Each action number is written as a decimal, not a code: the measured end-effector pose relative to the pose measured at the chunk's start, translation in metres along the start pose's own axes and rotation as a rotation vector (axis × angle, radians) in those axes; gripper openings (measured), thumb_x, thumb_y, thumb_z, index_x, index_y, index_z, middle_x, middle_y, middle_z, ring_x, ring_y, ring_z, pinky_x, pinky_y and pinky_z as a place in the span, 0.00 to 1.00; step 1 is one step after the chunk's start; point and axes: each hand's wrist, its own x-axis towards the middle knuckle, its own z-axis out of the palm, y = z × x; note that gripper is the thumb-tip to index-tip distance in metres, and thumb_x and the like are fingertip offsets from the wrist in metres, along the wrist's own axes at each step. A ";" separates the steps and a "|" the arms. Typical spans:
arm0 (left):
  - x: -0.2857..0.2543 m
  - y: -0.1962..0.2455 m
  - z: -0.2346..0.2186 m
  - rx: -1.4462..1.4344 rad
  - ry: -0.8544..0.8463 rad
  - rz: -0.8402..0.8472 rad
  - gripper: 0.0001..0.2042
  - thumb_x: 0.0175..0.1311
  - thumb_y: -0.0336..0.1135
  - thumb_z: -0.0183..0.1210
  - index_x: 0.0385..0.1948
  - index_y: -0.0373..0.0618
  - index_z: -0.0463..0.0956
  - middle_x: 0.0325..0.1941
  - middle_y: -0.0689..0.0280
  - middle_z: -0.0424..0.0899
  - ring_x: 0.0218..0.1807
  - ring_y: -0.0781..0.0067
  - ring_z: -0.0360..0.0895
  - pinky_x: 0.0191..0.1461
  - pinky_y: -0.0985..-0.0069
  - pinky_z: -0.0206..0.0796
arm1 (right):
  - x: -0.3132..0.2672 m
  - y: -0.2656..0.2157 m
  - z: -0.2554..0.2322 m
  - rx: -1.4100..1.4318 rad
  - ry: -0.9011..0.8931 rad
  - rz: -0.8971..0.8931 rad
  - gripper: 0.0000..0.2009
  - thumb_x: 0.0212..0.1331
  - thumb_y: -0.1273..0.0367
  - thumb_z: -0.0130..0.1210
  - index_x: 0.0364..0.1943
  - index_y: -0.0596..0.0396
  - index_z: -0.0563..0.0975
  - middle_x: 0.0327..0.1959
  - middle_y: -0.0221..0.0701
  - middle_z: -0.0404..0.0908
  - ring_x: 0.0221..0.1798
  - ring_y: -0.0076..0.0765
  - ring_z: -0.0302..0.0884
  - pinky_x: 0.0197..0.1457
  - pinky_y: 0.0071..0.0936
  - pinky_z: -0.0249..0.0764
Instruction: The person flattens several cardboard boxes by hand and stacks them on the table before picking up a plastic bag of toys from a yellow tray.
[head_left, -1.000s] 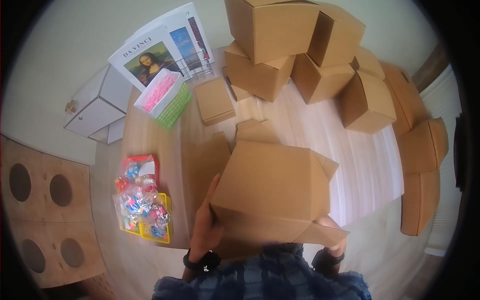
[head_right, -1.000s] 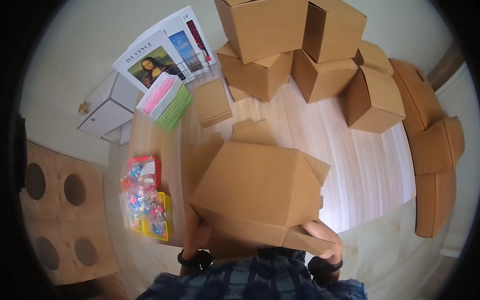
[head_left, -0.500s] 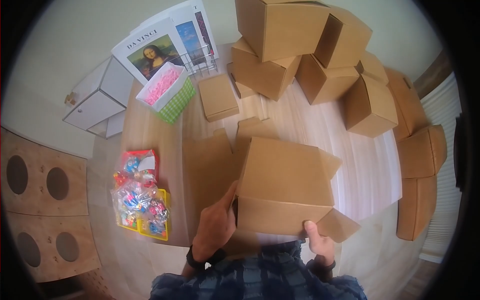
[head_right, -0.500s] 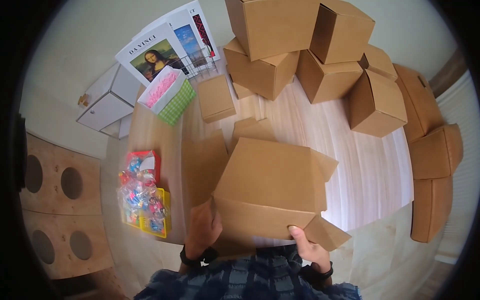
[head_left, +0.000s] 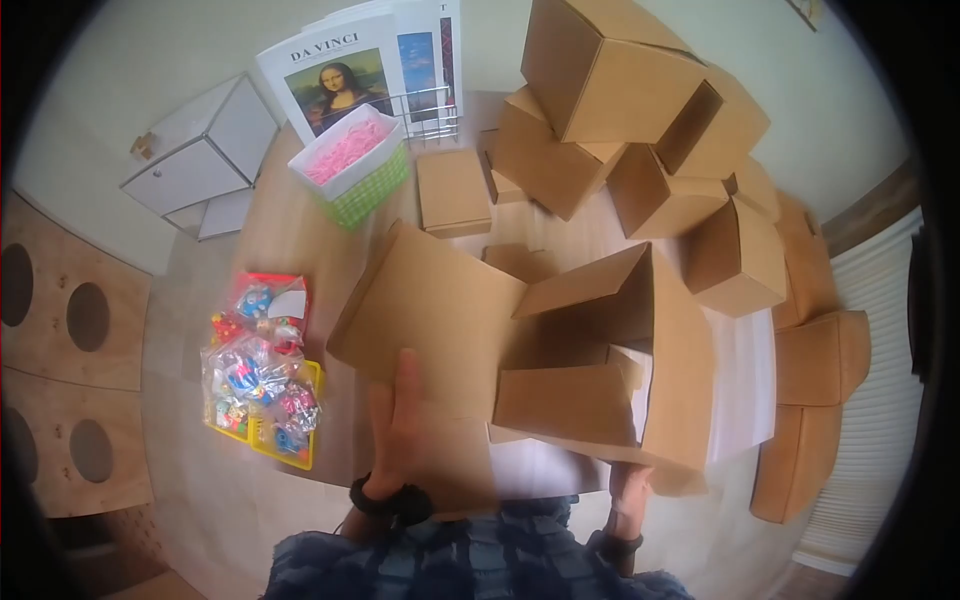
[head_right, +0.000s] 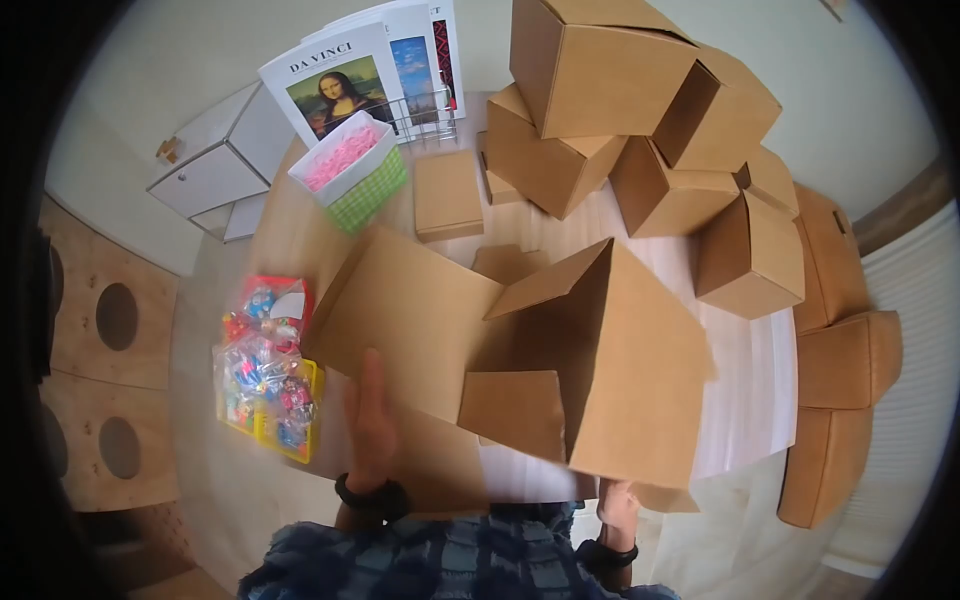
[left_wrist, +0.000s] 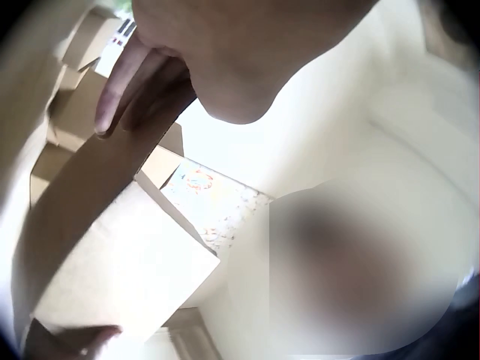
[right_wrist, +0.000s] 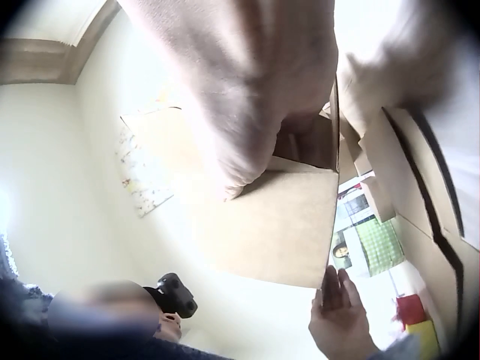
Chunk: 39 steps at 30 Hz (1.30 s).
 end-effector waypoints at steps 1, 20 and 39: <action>0.004 0.007 0.003 -0.040 -0.028 -0.124 0.21 0.85 0.43 0.50 0.64 0.34 0.73 0.60 0.60 0.81 0.60 0.68 0.78 0.66 0.72 0.68 | 0.001 -0.001 -0.001 -0.020 0.003 -0.004 0.18 0.73 0.70 0.51 0.64 0.59 0.76 0.56 0.44 0.84 0.57 0.51 0.82 0.61 0.37 0.78; 0.002 -0.084 -0.057 -0.001 -0.259 0.406 0.28 0.77 0.57 0.49 0.45 0.34 0.81 0.43 0.58 0.84 0.54 0.56 0.80 0.67 0.66 0.67 | 0.004 -0.042 0.004 -0.360 -0.547 -0.383 0.19 0.68 0.71 0.56 0.62 0.59 0.79 0.59 0.45 0.83 0.62 0.59 0.80 0.69 0.41 0.74; -0.018 -0.037 -0.116 -0.162 -0.697 -0.160 0.22 0.71 0.34 0.65 0.64 0.36 0.76 0.62 0.64 0.81 0.62 0.70 0.76 0.63 0.70 0.67 | 0.010 -0.059 0.021 -0.273 -0.678 -0.510 0.22 0.63 0.63 0.60 0.60 0.58 0.81 0.66 0.47 0.78 0.73 0.56 0.69 0.75 0.47 0.69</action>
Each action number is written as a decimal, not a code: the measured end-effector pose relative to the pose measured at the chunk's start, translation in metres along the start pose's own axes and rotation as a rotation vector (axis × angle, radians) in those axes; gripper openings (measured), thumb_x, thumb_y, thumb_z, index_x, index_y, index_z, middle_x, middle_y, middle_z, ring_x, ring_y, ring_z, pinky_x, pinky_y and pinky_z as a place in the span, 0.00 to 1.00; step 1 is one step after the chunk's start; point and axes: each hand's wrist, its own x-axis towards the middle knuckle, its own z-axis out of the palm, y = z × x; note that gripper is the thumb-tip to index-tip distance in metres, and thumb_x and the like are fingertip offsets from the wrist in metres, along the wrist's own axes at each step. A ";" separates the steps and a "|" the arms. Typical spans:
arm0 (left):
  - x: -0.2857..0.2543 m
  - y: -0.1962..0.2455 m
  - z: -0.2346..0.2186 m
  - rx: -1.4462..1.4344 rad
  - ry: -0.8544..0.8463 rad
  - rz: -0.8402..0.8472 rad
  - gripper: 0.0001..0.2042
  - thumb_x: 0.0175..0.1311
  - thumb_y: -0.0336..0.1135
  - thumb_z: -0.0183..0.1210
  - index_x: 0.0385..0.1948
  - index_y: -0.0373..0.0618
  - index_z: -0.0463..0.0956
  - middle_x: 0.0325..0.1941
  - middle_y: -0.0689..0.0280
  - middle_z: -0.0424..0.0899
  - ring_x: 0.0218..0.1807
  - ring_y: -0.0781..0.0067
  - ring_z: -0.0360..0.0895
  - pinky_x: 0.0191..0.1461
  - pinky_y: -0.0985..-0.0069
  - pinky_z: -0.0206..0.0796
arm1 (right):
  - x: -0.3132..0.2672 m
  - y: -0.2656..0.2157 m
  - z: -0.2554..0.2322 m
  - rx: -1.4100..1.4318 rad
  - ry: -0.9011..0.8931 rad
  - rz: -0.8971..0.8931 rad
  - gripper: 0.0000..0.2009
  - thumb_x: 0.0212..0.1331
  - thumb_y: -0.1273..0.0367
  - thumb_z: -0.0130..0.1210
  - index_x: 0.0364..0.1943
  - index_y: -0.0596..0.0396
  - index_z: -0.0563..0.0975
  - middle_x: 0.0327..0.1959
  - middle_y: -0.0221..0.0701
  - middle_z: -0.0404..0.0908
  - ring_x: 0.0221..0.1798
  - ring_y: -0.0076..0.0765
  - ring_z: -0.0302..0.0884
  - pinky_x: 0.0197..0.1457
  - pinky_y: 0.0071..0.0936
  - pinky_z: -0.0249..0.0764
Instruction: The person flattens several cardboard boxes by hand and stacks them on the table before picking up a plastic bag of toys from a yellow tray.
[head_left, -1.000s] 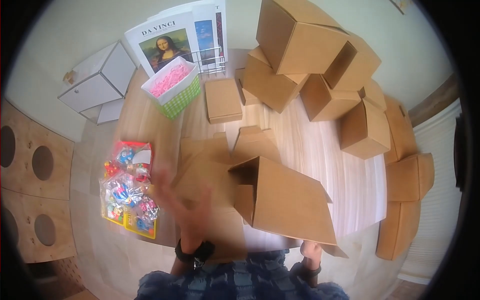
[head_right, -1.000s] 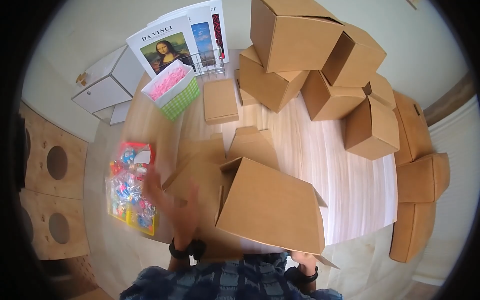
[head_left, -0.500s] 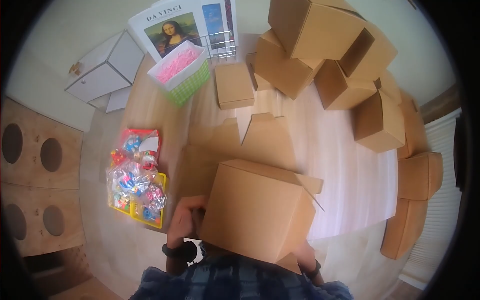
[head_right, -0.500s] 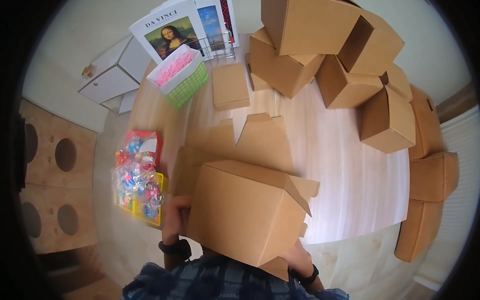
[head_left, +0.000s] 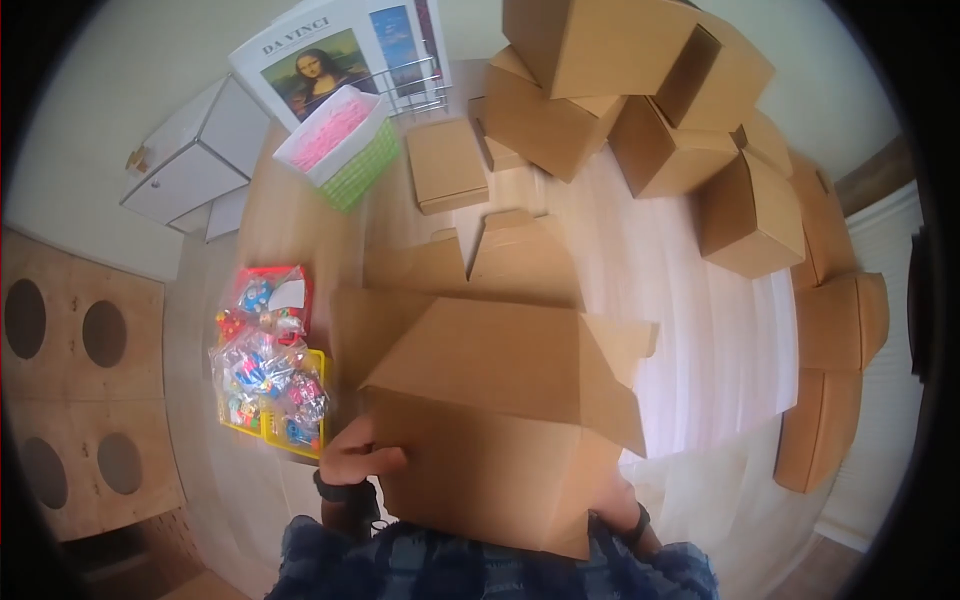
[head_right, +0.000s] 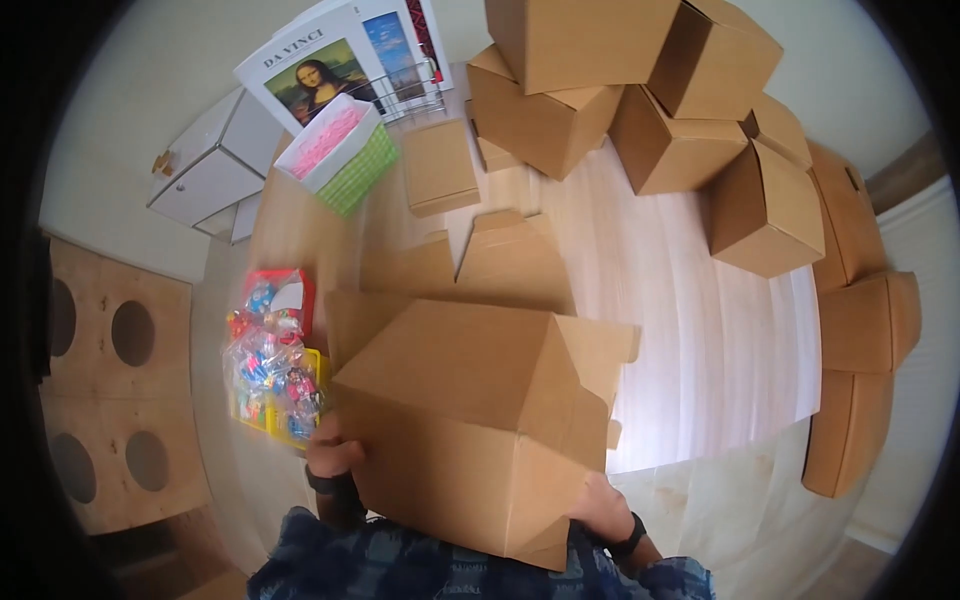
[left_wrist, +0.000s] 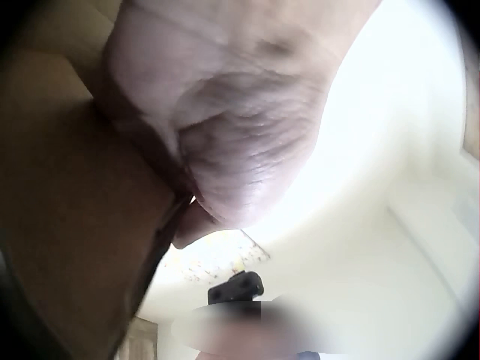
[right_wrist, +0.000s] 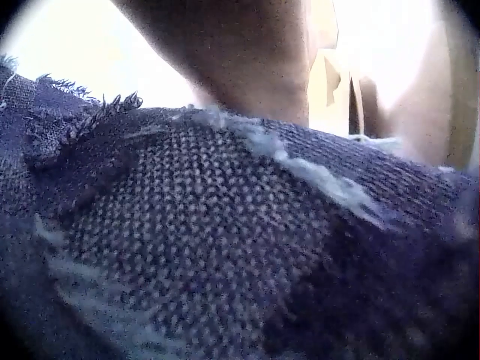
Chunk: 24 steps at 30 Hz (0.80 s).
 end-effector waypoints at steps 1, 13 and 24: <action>0.005 0.016 0.008 0.099 0.006 0.101 0.22 0.69 0.33 0.67 0.63 0.36 0.77 0.61 0.63 0.82 0.61 0.70 0.76 0.62 0.70 0.68 | -0.001 -0.003 -0.003 0.004 -0.007 0.030 0.23 0.63 0.63 0.60 0.60 0.58 0.80 0.66 0.47 0.78 0.73 0.56 0.69 0.75 0.47 0.68; 0.074 0.011 0.029 1.202 0.332 -0.019 0.27 0.65 0.45 0.72 0.60 0.39 0.77 0.57 0.53 0.85 0.57 0.49 0.82 0.61 0.53 0.67 | 0.046 0.017 0.038 0.288 -0.070 0.209 0.28 0.61 0.62 0.60 0.66 0.58 0.76 0.71 0.48 0.73 0.75 0.58 0.66 0.80 0.43 0.63; 0.081 -0.039 0.042 1.498 0.602 0.056 0.37 0.66 0.53 0.69 0.70 0.40 0.68 0.61 0.45 0.76 0.64 0.44 0.74 0.69 0.55 0.60 | 0.029 -0.044 -0.057 -0.053 -0.376 0.117 0.30 0.57 0.58 0.70 0.61 0.60 0.78 0.59 0.47 0.82 0.60 0.56 0.79 0.64 0.42 0.77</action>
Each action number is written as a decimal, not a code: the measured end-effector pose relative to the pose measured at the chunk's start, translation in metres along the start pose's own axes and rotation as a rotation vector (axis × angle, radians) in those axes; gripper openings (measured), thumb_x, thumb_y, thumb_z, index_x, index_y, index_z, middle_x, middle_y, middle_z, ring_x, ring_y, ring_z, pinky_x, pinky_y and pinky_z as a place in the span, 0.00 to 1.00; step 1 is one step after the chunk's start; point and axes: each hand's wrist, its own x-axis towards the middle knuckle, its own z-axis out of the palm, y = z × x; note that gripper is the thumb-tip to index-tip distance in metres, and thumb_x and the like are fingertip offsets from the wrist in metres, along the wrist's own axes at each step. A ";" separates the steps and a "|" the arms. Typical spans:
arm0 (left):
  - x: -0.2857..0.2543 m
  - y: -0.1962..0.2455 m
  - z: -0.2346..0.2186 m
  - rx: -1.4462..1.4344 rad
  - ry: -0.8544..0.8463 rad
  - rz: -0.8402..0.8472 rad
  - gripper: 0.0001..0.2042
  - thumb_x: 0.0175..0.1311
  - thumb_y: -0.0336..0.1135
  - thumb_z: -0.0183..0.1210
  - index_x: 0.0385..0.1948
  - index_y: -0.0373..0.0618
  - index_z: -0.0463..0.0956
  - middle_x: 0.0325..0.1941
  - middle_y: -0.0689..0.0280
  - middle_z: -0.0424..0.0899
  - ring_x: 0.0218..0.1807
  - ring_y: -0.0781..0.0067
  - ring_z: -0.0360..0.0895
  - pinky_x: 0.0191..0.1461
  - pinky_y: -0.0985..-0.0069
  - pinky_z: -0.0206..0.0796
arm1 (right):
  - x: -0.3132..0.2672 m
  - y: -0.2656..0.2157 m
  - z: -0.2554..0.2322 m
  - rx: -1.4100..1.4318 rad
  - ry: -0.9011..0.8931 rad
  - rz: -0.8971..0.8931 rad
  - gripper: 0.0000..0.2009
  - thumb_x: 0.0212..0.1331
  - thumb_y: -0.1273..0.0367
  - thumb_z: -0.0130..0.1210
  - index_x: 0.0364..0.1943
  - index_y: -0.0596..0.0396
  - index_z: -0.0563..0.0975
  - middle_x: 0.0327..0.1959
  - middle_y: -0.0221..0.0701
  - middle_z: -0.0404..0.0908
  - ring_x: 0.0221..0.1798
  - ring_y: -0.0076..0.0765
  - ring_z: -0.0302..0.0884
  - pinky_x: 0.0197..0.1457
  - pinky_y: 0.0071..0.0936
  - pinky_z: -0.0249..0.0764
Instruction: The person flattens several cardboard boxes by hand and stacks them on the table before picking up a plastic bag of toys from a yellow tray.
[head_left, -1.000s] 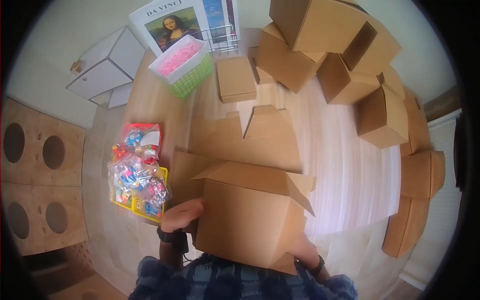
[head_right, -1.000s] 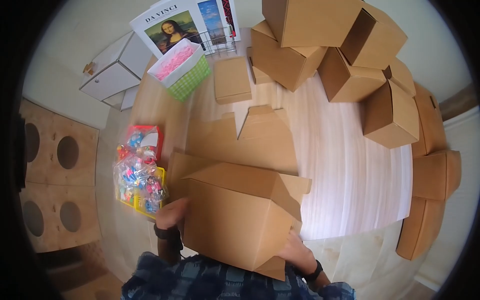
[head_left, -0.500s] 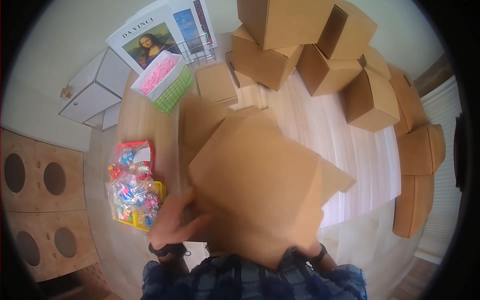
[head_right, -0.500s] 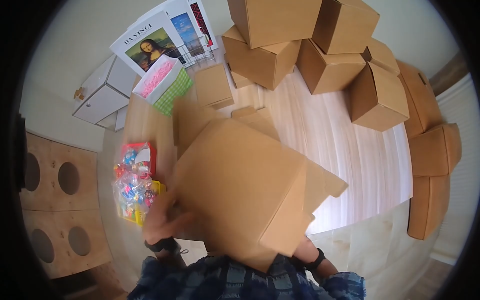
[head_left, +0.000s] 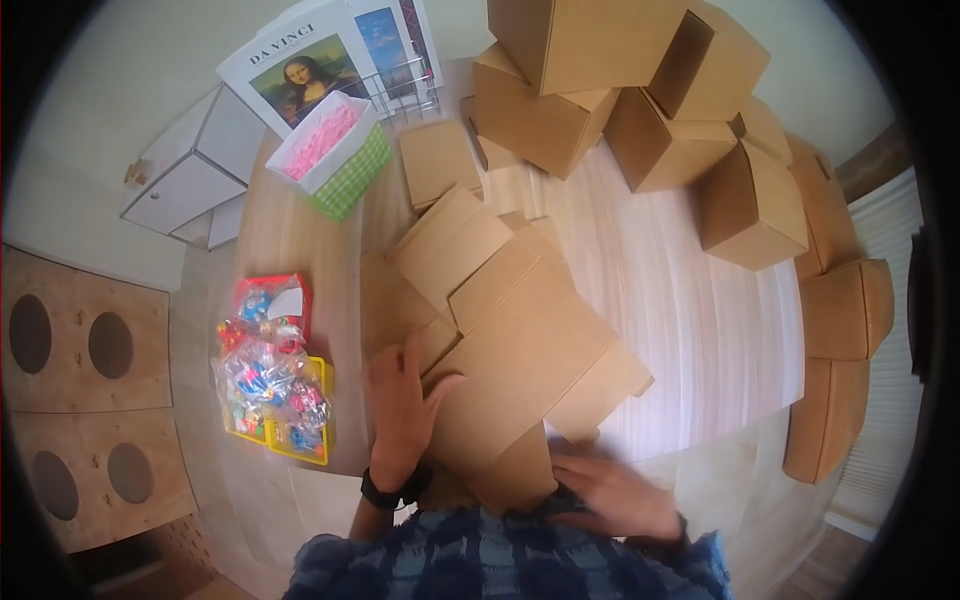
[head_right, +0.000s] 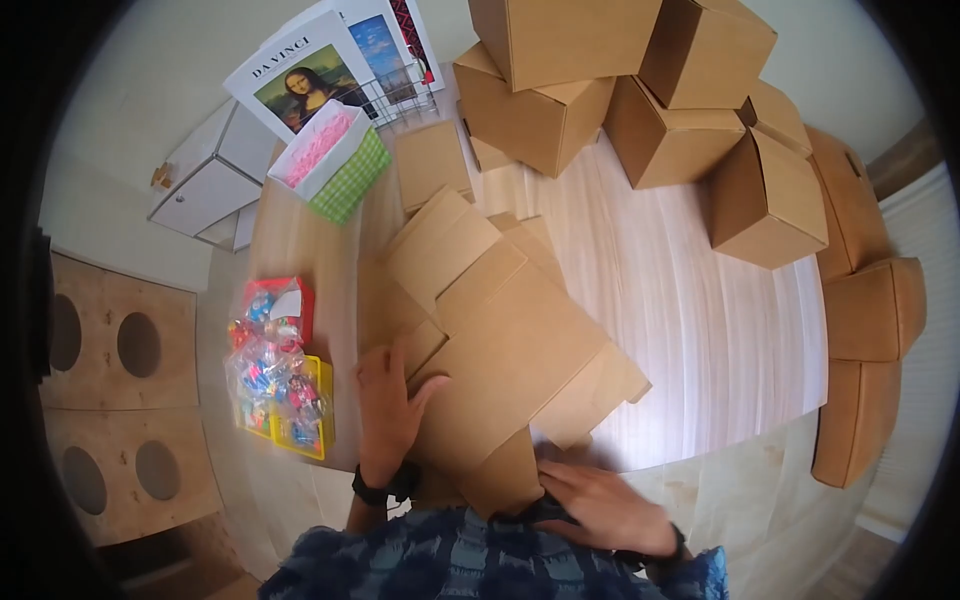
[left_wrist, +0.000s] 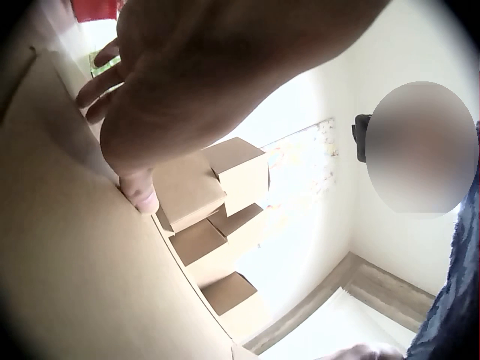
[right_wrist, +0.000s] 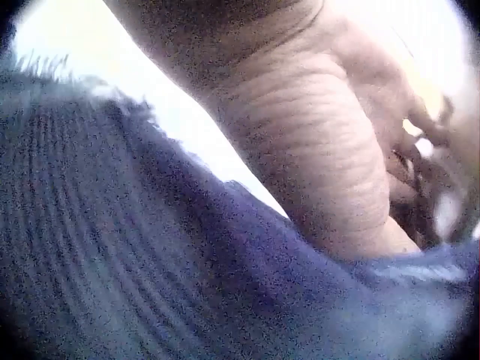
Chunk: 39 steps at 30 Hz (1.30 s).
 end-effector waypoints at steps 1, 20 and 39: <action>-0.004 0.001 0.000 0.029 0.036 -0.022 0.38 0.66 0.53 0.70 0.72 0.40 0.66 0.62 0.44 0.75 0.64 0.44 0.73 0.69 0.55 0.61 | -0.010 -0.006 -0.014 0.001 -0.046 0.045 0.29 0.57 0.59 0.71 0.60 0.60 0.79 0.56 0.47 0.84 0.57 0.55 0.84 0.61 0.42 0.81; -0.028 0.003 -0.024 -0.564 0.288 -0.220 0.52 0.54 0.35 0.81 0.78 0.39 0.53 0.64 0.56 0.72 0.53 0.64 0.77 0.55 0.67 0.74 | 0.048 0.061 -0.075 0.711 0.992 0.061 0.16 0.63 0.70 0.72 0.52 0.60 0.81 0.44 0.29 0.86 0.43 0.22 0.81 0.49 0.25 0.78; -0.001 -0.056 -0.032 -0.679 0.106 -0.001 0.23 0.61 0.18 0.58 0.57 0.49 0.87 0.76 0.52 0.71 0.75 0.45 0.70 0.78 0.61 0.62 | 0.130 0.087 -0.053 0.157 0.745 -0.052 0.20 0.70 0.80 0.54 0.63 0.53 0.83 0.73 0.39 0.72 0.67 0.42 0.74 0.72 0.30 0.71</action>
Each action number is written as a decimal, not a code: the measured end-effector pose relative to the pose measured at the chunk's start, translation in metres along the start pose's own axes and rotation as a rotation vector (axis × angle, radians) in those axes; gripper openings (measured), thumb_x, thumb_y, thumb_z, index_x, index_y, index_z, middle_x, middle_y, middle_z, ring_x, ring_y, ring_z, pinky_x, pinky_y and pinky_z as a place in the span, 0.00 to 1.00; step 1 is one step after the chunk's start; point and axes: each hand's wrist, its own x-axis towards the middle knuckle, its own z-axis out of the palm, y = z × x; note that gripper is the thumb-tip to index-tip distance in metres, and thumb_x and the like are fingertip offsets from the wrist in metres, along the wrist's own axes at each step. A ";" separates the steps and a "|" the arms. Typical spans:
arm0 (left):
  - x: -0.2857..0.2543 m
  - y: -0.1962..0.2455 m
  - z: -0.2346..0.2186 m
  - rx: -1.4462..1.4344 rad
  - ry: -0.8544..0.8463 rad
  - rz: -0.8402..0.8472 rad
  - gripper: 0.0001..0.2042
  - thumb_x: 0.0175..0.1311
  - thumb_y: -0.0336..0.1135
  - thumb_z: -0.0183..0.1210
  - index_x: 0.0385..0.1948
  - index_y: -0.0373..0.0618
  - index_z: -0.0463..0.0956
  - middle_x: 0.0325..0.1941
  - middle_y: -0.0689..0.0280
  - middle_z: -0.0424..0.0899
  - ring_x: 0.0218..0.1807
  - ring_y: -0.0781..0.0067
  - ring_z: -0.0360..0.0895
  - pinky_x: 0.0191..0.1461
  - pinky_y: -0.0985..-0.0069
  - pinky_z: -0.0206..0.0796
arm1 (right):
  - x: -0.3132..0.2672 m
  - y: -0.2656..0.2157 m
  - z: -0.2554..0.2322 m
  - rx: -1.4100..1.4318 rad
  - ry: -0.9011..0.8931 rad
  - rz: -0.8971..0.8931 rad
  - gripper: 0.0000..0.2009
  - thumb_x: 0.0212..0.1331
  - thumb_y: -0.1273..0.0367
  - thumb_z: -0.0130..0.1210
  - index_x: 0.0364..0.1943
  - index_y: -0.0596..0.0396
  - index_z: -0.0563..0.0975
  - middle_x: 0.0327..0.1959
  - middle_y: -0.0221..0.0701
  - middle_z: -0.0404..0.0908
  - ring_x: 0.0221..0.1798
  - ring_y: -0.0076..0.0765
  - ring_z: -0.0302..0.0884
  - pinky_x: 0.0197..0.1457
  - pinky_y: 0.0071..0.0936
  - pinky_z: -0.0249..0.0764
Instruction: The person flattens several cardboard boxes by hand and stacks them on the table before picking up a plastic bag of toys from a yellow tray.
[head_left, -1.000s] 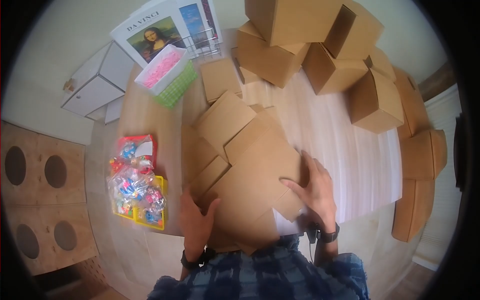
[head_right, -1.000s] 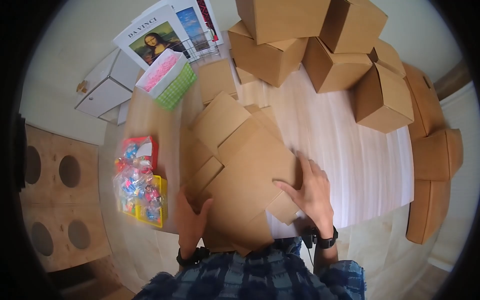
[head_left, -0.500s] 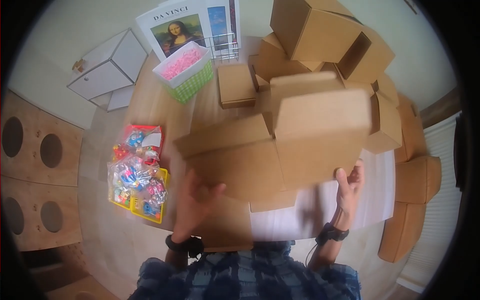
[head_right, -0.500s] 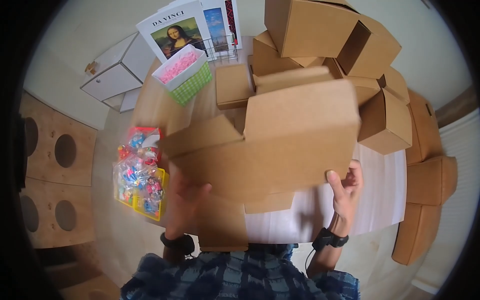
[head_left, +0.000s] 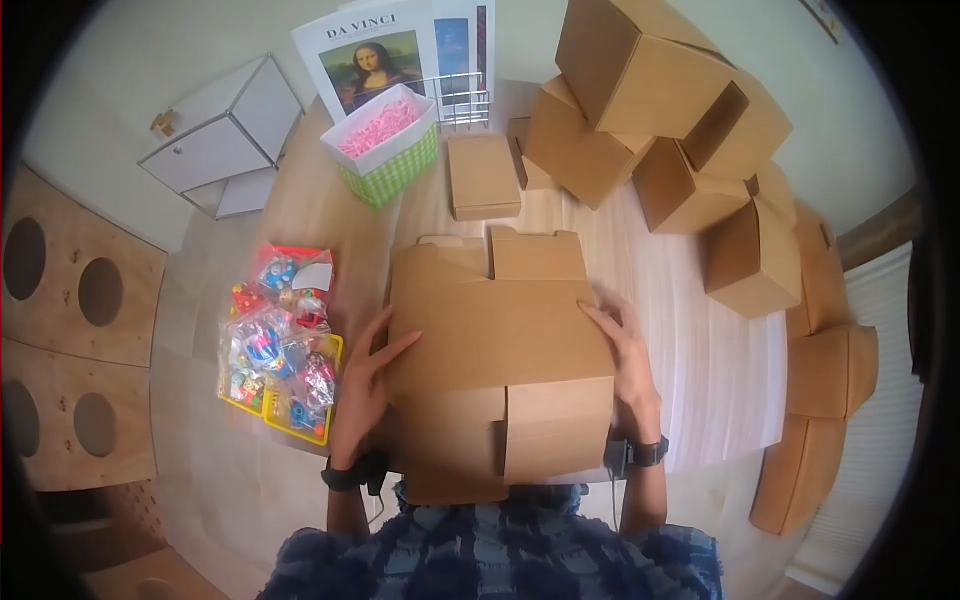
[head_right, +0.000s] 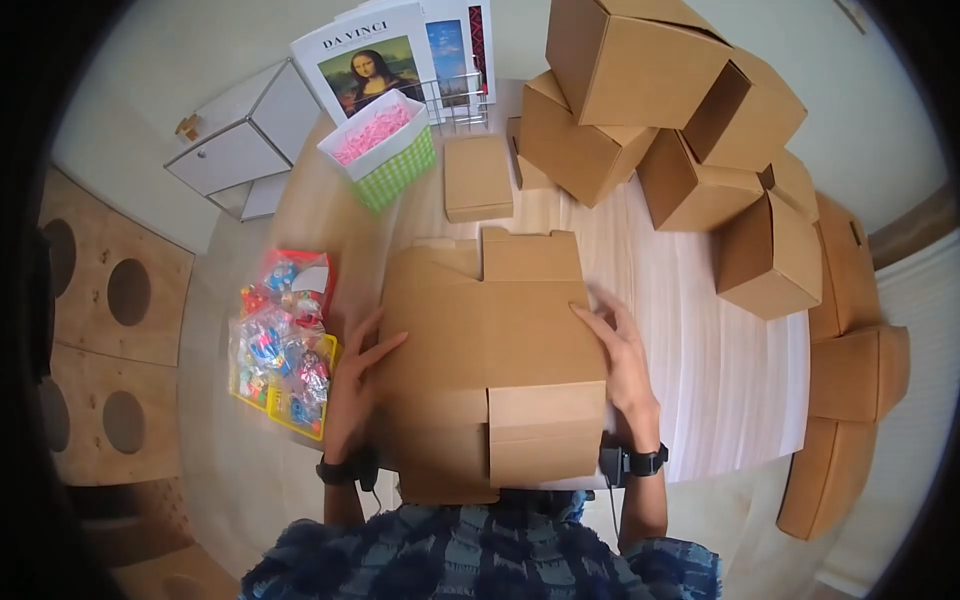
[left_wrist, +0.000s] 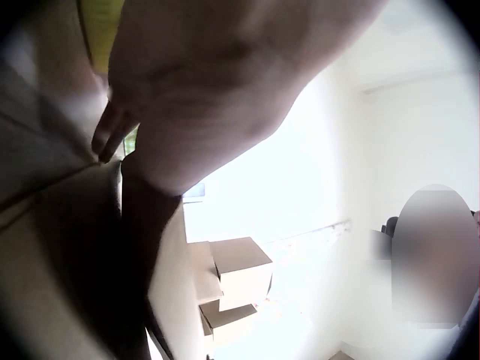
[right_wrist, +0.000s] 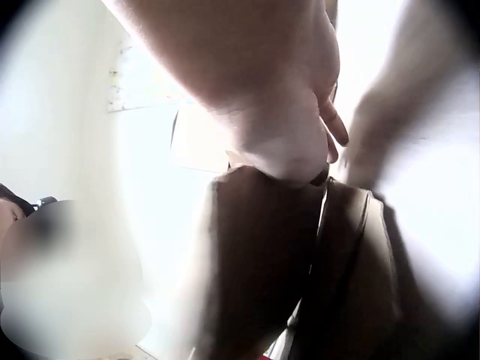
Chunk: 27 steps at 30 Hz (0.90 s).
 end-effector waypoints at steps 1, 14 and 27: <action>-0.005 0.003 0.000 -0.009 -0.014 -0.034 0.22 0.63 0.17 0.57 0.57 0.48 0.87 0.76 0.52 0.71 0.75 0.45 0.70 0.78 0.61 0.62 | -0.004 0.005 -0.002 -0.040 -0.006 -0.017 0.20 0.71 0.81 0.53 0.64 0.54 0.82 0.71 0.39 0.73 0.65 0.41 0.75 0.71 0.30 0.72; -0.012 0.004 0.032 0.137 0.175 -0.359 0.33 0.66 0.41 0.71 0.69 0.35 0.69 0.53 0.50 0.81 0.52 0.53 0.79 0.57 0.59 0.73 | -0.020 -0.026 0.011 -0.326 0.144 0.185 0.38 0.55 0.62 0.77 0.67 0.69 0.73 0.56 0.50 0.82 0.55 0.48 0.84 0.59 0.38 0.80; -0.001 0.013 0.032 -0.513 0.163 -0.420 0.31 0.62 0.29 0.75 0.64 0.34 0.69 0.61 0.55 0.83 0.61 0.66 0.81 0.63 0.71 0.74 | -0.020 -0.028 0.004 0.609 0.032 0.301 0.31 0.62 0.74 0.72 0.67 0.66 0.72 0.59 0.35 0.84 0.61 0.30 0.80 0.66 0.28 0.75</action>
